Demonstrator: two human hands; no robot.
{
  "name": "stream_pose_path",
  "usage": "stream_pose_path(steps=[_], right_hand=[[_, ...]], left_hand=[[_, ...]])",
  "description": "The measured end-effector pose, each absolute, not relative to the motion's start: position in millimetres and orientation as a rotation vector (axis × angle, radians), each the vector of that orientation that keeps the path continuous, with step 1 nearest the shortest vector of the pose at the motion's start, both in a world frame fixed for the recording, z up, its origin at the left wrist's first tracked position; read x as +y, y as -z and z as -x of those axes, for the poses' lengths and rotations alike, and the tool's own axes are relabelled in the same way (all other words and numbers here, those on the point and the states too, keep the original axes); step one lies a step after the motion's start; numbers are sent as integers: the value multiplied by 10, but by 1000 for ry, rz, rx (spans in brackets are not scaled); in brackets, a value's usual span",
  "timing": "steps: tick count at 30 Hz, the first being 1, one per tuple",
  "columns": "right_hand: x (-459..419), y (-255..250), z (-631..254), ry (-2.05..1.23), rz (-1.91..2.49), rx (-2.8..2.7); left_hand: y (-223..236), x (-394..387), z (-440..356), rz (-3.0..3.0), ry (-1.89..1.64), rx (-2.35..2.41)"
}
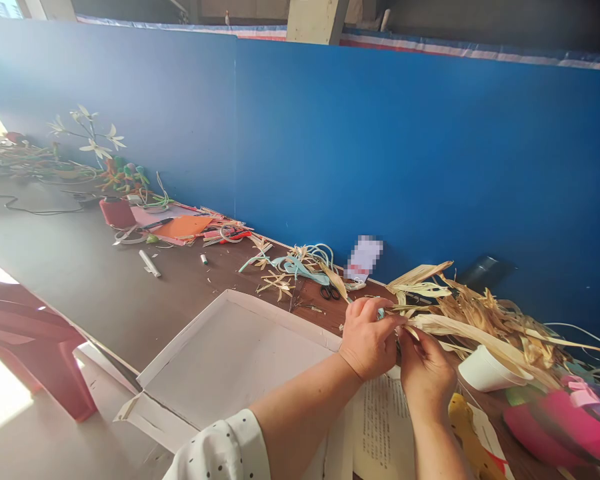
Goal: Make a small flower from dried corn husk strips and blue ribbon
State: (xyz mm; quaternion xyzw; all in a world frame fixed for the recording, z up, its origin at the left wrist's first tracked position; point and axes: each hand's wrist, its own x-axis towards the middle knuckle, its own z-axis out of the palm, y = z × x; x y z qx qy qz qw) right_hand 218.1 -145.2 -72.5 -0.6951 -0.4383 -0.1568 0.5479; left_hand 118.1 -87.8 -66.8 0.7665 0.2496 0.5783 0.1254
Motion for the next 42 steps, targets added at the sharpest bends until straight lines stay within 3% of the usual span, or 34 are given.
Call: stream_pose_path(steps=[30, 42], right_hand=[[-1458, 729, -2237, 167, 1688, -917], [-1384, 900, -2412, -289, 1323, -533]], left_hand=[[684, -867, -1209, -2045, -1688, 780], [807, -842, -1342, -1703, -869, 809]])
